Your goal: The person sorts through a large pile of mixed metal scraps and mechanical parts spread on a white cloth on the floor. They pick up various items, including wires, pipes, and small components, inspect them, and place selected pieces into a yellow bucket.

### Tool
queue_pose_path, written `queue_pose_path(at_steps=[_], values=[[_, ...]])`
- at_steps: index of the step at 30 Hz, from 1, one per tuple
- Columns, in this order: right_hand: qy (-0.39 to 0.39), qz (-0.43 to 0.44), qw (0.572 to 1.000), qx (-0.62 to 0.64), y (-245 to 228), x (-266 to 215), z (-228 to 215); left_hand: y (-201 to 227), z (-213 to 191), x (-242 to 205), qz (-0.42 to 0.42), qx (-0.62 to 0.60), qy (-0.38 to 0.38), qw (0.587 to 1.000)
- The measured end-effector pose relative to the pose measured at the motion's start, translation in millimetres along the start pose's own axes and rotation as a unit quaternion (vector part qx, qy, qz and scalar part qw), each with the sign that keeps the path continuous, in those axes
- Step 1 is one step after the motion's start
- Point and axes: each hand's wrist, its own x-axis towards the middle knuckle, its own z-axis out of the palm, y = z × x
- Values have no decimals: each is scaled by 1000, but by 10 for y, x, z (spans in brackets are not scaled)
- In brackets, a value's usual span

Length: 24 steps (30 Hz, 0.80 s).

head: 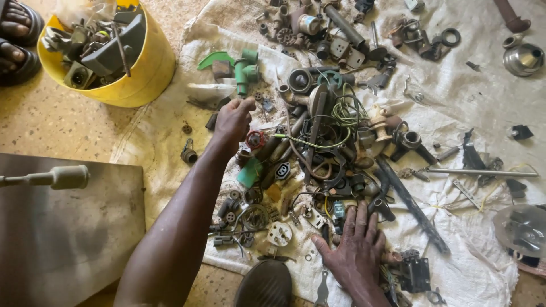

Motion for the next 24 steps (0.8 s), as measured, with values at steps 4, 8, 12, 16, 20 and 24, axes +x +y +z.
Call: queue_pose_path(at_steps=[4,8,12,16,20,24], values=[[-29,8,1000,6,-7,-26,-47,27,42,108,79,368,68,924],[-14,2,1000,15,10,-31,-26,-104,140,249,63,484,27,872],[3,-1,1000,1,-26,-37,-47,-227,291,429,79,547,34,833],[-26,6,1000,12,-35,-15,-131,-58,270,417,83,571,-9,817],[-24,17,999,19,-5,-34,-149,-13,-1,21,129,415,-24,900],[-2,-1,1000,5,1,17,51,-275,-404,-162,57,-99,-169,979]])
